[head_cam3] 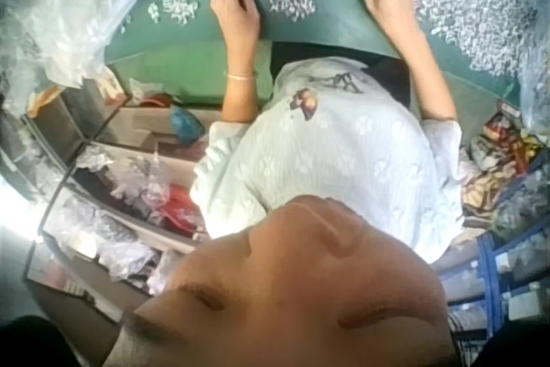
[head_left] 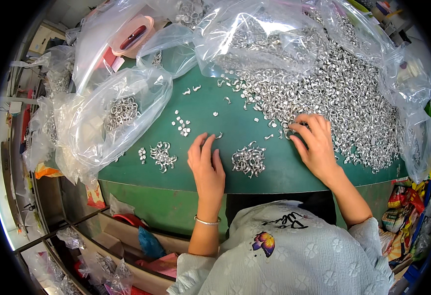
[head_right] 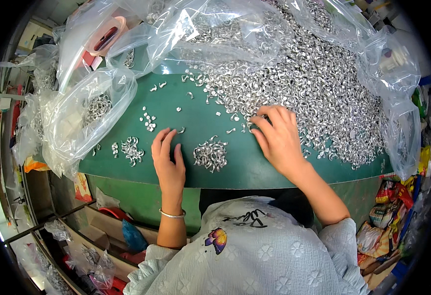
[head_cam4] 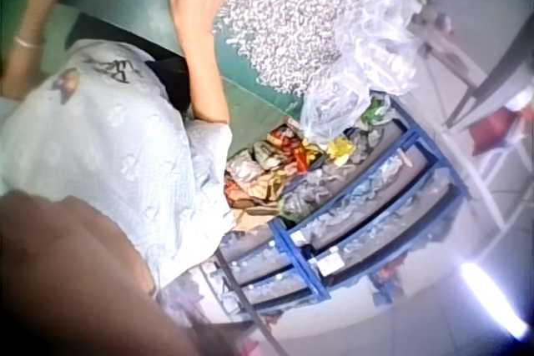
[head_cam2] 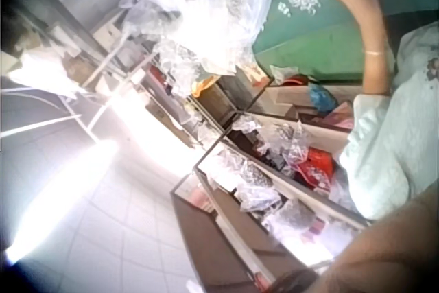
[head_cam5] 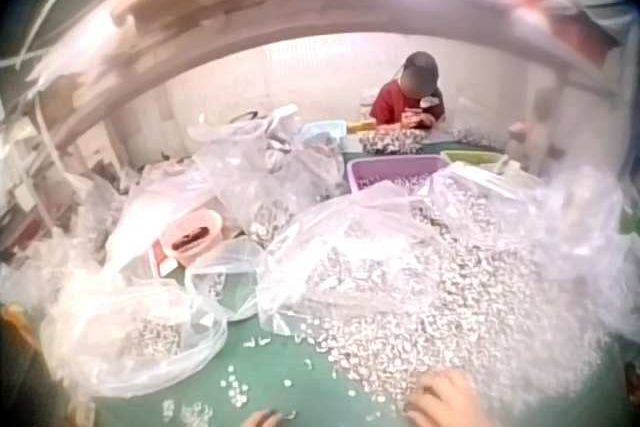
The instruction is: The person sorts small metal components by hand on a green workbench, moving individual pieces between piles and picking up a handful to place into a small container.
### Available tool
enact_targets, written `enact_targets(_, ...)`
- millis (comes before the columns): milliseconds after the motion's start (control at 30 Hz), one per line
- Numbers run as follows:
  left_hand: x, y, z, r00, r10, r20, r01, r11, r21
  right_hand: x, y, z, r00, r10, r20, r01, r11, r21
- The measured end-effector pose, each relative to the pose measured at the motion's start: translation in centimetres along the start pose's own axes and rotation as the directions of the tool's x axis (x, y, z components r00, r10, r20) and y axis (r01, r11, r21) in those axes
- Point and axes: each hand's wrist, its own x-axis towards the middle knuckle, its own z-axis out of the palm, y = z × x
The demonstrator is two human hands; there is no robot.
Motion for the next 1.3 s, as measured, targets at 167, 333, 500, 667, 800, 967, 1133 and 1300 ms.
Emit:
enact_targets(167, -0.1, 0.4, 0.1, 0.999, 0.015, 0.035, -0.017, 0.999, 0.051, -0.2, -1.4, 1.6, 0.995, -0.045, 0.091, 0.044, 0.999, 0.013)
enact_targets(333, -0.3, 0.3, 0.0, 1.0, 0.016, 0.001, -0.016, 1.0, 0.019, -0.1, 0.0, 0.8, 1.0, 0.025, 0.014, -0.026, 0.992, 0.12)
enact_targets(500, 0.2, 0.3, 0.6, 0.999, 0.021, -0.034, -0.021, 1.0, 0.014, 0.0, -0.2, 1.1, 0.998, 0.049, 0.047, -0.051, 0.997, 0.057)
enact_targets(667, -0.2, -0.5, 0.7, 0.998, -0.029, -0.062, 0.025, 0.997, -0.073, -1.2, 0.4, 0.6, 0.993, 0.117, 0.007, -0.117, 0.985, 0.13)
enact_targets(800, -0.3, -0.2, 0.6, 0.998, -0.003, -0.068, 0.003, 1.0, 0.007, -1.9, 0.4, 0.1, 0.991, 0.126, -0.039, -0.12, 0.985, 0.127)
enact_targets(967, -0.2, -0.2, 0.6, 0.997, 0.028, -0.072, -0.023, 0.997, 0.069, -2.4, 0.1, -0.8, 0.984, 0.161, -0.078, -0.155, 0.985, 0.073)
enact_targets(1133, -0.1, -0.3, 0.8, 0.997, 0.048, -0.068, -0.041, 0.994, 0.102, -3.2, 0.3, -0.7, 0.99, 0.142, 0.003, -0.142, 0.986, 0.088)
enact_targets(1300, 0.2, 0.4, 0.8, 0.998, 0.043, -0.05, -0.037, 0.993, 0.115, -2.3, 0.0, 0.2, 0.993, 0.118, -0.012, -0.114, 0.977, 0.182)
